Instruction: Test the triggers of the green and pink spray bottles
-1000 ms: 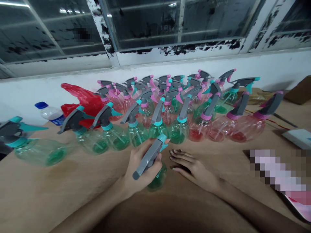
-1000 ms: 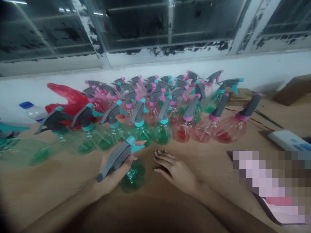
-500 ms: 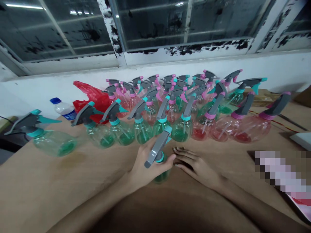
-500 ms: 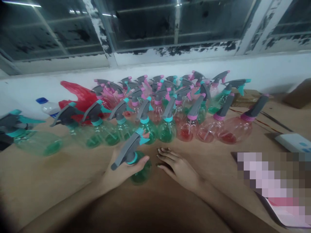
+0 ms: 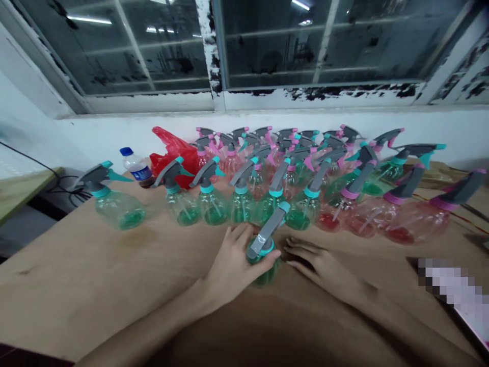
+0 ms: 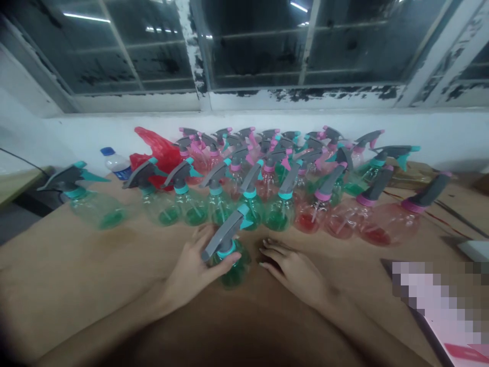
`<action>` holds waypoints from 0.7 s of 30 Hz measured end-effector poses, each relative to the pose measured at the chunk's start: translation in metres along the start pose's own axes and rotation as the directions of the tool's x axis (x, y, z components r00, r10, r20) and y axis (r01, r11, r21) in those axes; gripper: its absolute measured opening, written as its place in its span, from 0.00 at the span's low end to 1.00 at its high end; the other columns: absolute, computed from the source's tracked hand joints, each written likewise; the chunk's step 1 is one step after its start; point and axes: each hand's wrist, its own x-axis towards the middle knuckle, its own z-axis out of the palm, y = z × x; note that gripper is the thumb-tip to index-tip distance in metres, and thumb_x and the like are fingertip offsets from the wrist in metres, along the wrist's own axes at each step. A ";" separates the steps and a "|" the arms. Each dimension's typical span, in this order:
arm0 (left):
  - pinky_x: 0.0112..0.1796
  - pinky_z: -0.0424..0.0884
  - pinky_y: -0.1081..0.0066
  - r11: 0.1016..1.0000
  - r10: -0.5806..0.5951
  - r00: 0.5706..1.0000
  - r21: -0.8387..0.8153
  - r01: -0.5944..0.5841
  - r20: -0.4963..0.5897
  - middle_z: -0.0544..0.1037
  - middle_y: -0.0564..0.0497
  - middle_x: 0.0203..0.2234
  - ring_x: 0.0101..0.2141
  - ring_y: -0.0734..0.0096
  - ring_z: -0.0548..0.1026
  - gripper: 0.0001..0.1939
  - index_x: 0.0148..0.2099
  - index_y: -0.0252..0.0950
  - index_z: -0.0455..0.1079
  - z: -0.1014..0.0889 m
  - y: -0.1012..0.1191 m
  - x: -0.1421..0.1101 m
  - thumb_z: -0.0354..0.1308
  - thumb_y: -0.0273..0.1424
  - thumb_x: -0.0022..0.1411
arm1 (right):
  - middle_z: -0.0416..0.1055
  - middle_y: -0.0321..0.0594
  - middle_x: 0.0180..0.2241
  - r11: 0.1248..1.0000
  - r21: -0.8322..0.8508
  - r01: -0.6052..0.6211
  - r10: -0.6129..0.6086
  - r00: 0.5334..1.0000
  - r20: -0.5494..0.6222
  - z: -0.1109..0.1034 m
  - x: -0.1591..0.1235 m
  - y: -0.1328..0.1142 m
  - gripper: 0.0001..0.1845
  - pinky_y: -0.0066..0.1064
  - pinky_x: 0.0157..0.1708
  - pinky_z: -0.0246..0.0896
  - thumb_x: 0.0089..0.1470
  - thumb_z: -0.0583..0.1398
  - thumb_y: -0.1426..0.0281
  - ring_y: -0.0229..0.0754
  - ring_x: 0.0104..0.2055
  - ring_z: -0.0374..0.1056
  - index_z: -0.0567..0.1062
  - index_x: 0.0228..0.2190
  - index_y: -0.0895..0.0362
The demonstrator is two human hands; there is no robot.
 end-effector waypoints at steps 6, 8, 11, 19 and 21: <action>0.38 0.69 0.60 0.992 -0.020 0.999 0.120 0.025 -0.040 0.74 0.51 0.30 0.34 0.62 0.72 0.11 0.34 0.36 0.67 -0.040 -0.014 -0.022 0.60 0.39 0.56 | 0.72 0.40 0.46 0.998 -0.028 0.060 -0.060 0.998 -0.012 -0.042 0.031 -0.028 0.14 0.42 0.50 0.63 0.60 0.52 0.67 0.43 0.49 0.67 0.72 0.44 0.53; 0.41 0.69 0.59 0.990 -0.092 0.994 0.105 0.098 -0.064 0.76 0.50 0.34 0.38 0.61 0.73 0.10 0.37 0.38 0.68 -0.055 -0.027 -0.037 0.61 0.38 0.56 | 0.72 0.40 0.44 0.989 -0.034 0.146 -0.150 0.977 -0.152 -0.058 0.049 -0.045 0.12 0.39 0.48 0.64 0.59 0.52 0.71 0.41 0.47 0.67 0.73 0.41 0.54; 0.38 0.72 0.62 0.952 -0.299 0.928 -0.003 0.306 -0.223 0.75 0.51 0.38 0.39 0.61 0.74 0.15 0.44 0.42 0.68 -0.075 -0.054 -0.059 0.60 0.40 0.55 | 0.73 0.40 0.39 0.957 -0.068 0.283 -0.289 0.899 -0.328 -0.074 0.083 -0.074 0.08 0.36 0.45 0.64 0.57 0.55 0.73 0.40 0.43 0.69 0.74 0.37 0.55; 0.38 0.70 0.60 0.899 -0.374 0.770 0.001 0.437 -0.517 0.77 0.50 0.30 0.35 0.59 0.74 0.13 0.33 0.38 0.71 -0.131 -0.132 -0.056 0.63 0.41 0.48 | 0.65 0.46 0.49 0.886 -0.166 0.432 -0.463 0.836 -0.294 -0.074 0.197 -0.142 0.12 0.41 0.50 0.59 0.57 0.55 0.67 0.46 0.50 0.63 0.73 0.41 0.58; 0.35 0.72 0.62 0.895 -0.384 0.741 -0.024 0.446 -0.551 0.77 0.49 0.31 0.34 0.60 0.75 0.13 0.34 0.37 0.70 -0.138 -0.146 -0.049 0.62 0.40 0.49 | 0.59 0.49 0.54 0.877 -0.230 0.421 -0.468 0.858 -0.211 -0.069 0.227 -0.152 0.20 0.46 0.53 0.53 0.55 0.57 0.63 0.54 0.57 0.55 0.70 0.46 0.61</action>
